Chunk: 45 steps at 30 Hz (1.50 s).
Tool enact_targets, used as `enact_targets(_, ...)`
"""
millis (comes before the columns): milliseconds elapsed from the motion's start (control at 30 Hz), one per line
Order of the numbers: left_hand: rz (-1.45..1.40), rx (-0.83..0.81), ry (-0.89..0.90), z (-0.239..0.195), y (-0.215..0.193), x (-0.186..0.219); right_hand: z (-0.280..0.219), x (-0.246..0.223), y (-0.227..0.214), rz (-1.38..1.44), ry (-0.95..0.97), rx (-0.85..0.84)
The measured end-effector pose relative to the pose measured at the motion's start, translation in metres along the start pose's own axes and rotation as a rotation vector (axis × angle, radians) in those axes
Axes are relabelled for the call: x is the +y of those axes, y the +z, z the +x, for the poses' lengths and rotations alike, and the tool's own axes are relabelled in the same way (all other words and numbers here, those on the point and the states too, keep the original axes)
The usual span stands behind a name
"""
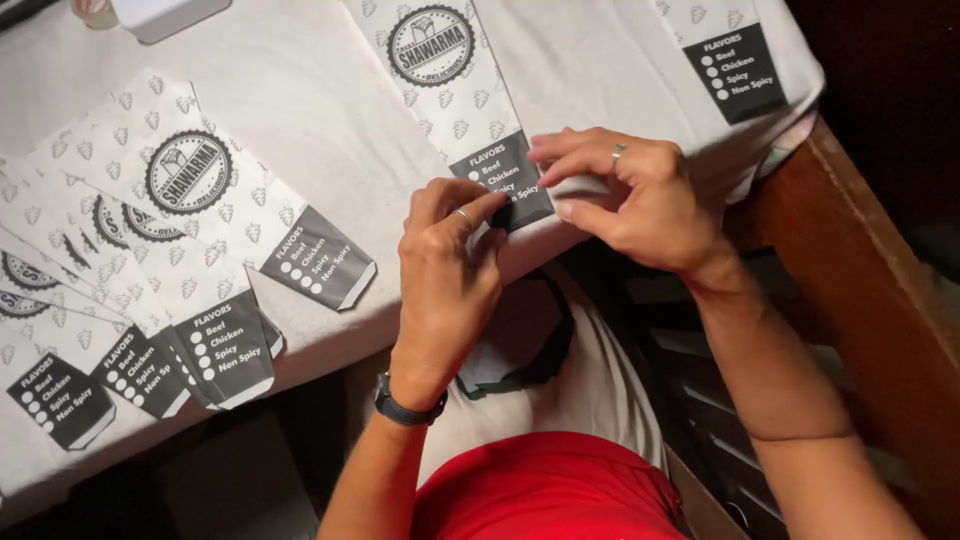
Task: The person folds white paper sheets into packages and applies glue to the edges to seal them. They handle multiple packages in sequence, pressing the glued edges to secure the folds.
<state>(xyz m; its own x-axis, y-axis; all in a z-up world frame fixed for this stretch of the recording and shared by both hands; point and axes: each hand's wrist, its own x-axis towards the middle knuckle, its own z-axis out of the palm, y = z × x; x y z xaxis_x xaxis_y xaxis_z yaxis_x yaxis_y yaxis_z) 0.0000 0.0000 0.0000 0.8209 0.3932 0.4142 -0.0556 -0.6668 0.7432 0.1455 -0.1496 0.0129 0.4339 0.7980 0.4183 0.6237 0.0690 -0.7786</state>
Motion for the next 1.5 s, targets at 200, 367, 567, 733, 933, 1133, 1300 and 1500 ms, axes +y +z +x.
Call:
enact_targets(200,0.122,-0.236,0.018,0.013,0.003,-0.018,-0.041,0.026,-0.070,-0.582,-0.158,0.376)
enact_targets(367,0.141,-0.284,0.114,0.037,0.048,-0.010,-0.060,0.063,-0.097,-0.635,-0.053,0.343)
enact_targets(567,0.199,-0.298,0.237,0.067,0.109,0.004,-0.060,0.068,-0.104,-0.647,-0.059,0.354)
enact_targets(733,0.231,-0.230,0.227,0.081,0.142,0.007,-0.059,0.072,-0.110,-0.648,-0.079,0.366)
enact_targets(933,0.155,-0.191,0.178,0.080,0.147,0.012,-0.059,0.072,-0.113,-0.641,-0.106,0.345)
enact_targets(1133,0.201,-0.113,0.186,0.069,0.144,0.010,-0.062,0.067,-0.112,-0.632,-0.112,0.332)
enact_targets(1300,0.250,-0.046,0.327,0.028,0.043,0.010,-0.076,0.076,-0.112,-0.665,-0.154,0.379)
enact_targets(1500,0.744,0.232,-0.024,-0.047,-0.071,-0.026,-0.070,0.039,-0.073,-0.582,-0.206,0.416)
